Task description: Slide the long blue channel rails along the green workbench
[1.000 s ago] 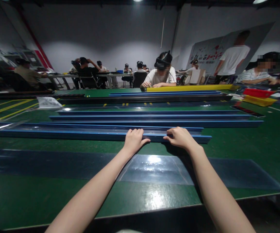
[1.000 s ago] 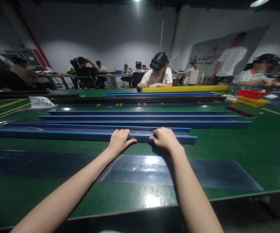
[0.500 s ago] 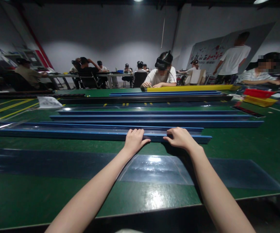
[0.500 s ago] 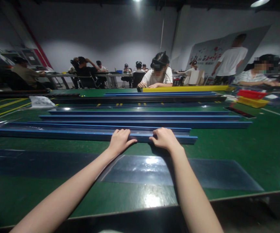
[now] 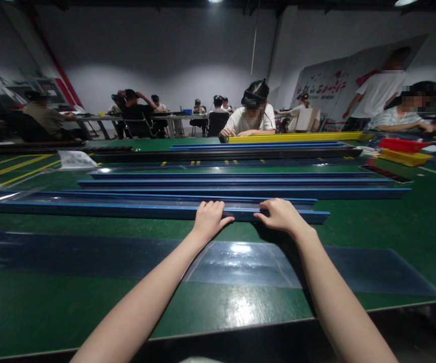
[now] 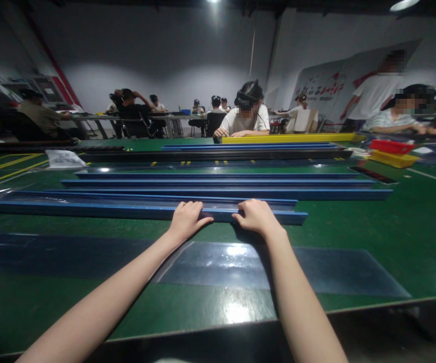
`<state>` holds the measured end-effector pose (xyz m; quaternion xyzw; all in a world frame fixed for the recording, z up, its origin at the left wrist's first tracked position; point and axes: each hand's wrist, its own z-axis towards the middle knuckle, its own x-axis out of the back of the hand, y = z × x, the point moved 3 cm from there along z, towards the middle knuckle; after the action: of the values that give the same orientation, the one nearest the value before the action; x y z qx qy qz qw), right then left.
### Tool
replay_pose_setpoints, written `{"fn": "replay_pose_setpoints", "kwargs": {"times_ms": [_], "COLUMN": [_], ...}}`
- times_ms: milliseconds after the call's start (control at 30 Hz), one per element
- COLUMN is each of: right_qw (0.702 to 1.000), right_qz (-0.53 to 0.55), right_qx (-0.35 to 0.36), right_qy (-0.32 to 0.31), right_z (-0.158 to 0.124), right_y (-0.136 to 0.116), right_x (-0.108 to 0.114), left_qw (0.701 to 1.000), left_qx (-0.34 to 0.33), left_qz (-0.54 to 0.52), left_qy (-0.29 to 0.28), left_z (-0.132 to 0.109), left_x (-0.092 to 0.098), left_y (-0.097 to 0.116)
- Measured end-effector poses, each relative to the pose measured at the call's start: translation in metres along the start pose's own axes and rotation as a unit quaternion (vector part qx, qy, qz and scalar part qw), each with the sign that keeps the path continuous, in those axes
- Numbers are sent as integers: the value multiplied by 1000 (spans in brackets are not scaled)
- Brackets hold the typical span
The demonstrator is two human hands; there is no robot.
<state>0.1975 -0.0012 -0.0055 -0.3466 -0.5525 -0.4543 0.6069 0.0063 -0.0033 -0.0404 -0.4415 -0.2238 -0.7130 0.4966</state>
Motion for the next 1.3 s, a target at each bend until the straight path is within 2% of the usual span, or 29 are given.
{"fn": "replay_pose_setpoints", "kwargs": {"times_ms": [1300], "right_qw": [1000], "right_qz": [-1], "right_qx": [5], "right_qy": [1], "right_z": [0], "right_y": [0], "right_x": [0], "left_qw": [1000], "left_qx": [-2], "left_qz": [-3], "left_qy": [-7], "left_z": [0], "left_x": [-1], "left_y": [0]}}
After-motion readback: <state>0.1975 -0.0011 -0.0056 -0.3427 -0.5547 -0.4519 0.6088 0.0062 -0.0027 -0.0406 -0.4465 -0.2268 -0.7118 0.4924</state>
